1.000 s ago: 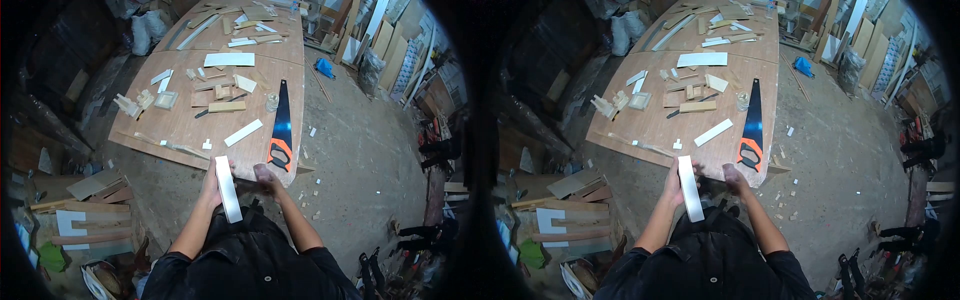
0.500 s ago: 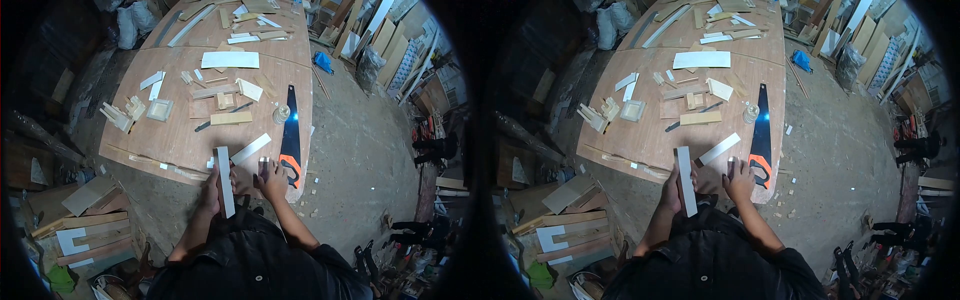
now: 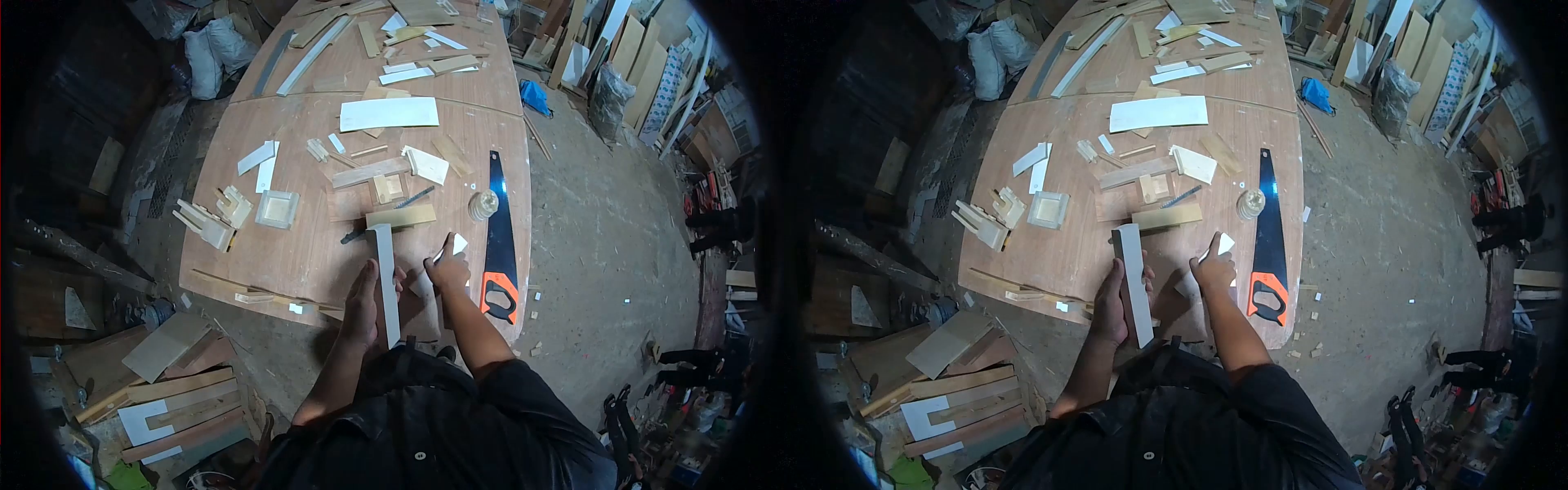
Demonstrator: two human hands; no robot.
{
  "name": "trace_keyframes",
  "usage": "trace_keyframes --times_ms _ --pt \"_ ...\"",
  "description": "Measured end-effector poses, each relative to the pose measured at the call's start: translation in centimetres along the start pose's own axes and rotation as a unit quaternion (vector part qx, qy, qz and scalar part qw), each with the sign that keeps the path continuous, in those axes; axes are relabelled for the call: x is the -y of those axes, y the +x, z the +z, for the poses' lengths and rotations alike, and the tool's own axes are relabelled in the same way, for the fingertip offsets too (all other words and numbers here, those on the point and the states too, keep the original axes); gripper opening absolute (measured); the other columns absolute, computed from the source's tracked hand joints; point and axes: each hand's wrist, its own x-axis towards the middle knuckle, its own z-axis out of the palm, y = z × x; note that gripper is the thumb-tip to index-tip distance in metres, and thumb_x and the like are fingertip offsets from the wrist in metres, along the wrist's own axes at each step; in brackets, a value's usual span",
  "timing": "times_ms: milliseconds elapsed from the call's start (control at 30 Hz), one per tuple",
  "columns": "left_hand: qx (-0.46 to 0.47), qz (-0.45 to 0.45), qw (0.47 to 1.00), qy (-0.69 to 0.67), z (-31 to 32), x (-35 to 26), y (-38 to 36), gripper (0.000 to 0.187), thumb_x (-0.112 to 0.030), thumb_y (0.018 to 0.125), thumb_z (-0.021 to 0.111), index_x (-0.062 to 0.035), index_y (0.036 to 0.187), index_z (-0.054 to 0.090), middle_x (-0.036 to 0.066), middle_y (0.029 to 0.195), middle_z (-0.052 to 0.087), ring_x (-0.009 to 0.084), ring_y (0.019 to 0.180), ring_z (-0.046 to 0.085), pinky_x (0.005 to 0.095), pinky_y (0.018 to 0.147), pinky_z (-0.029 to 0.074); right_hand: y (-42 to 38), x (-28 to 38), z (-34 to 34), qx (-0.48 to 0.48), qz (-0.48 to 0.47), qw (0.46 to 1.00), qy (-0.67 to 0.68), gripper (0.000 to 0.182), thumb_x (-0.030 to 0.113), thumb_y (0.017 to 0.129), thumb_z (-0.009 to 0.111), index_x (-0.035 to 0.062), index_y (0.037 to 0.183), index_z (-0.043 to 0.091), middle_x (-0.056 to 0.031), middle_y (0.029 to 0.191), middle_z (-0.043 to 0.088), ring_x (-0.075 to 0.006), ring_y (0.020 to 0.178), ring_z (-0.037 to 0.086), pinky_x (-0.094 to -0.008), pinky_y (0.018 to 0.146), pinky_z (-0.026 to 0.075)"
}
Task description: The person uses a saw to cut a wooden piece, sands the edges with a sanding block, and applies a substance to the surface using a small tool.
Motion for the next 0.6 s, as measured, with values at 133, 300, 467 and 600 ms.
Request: trace_keyframes --times_ms 133,300,467,600 --pt "-0.027 -0.002 0.998 0.054 -0.5 -1.1 1.0 0.055 -0.052 0.101 0.045 -0.0076 0.132 0.054 0.001 0.095 0.058 0.0096 0.076 0.055 0.024 0.066 0.048 -2.3 -0.8 -1.3 -0.056 -0.09 0.974 0.198 0.102 0.035 0.079 0.067 0.0144 0.158 0.006 -0.0272 0.114 0.053 -0.0413 0.098 0.061 -0.048 0.082 0.051" --pt "-0.001 -0.032 0.999 0.023 0.3 -1.1 2.3 0.056 -0.048 0.105 0.039 -0.0034 0.138 0.05 0.006 0.122 0.057 0.0123 0.106 0.054 0.0266 0.094 0.041 -12.5 -0.4 -10.2 -0.04 -0.276 0.845 0.456 0.104 -0.003 0.081 0.063 0.0073 0.156 -0.008 -0.0155 0.117 0.054 -0.0203 0.095 0.059 -0.028 0.074 0.053" --pt "0.149 -0.028 0.988 -0.007 4.9 -1.1 0.6 0.053 -0.042 0.107 0.032 -0.0029 0.14 0.043 0.012 0.126 0.058 0.0214 0.112 0.061 0.0359 0.092 0.053 -15.3 1.9 -15.9 -0.228 -0.354 0.832 0.362 0.09 0.017 0.082 0.066 -0.0024 0.154 0.016 -0.0163 0.096 0.053 -0.024 0.078 0.053 -0.0326 0.063 0.045" --pt "0.149 -0.048 0.987 0.029 6.8 -1.5 -0.9 0.055 -0.046 0.106 0.033 -0.003 0.139 0.044 0.015 0.124 0.059 0.0221 0.109 0.063 0.0346 0.091 0.054 -15.6 0.7 -16.7 -0.232 -0.36 0.815 0.391 0.088 0.02 0.08 0.067 -0.0034 0.153 0.022 -0.0131 0.092 0.05 -0.0194 0.072 0.051 -0.0321 0.063 0.044"
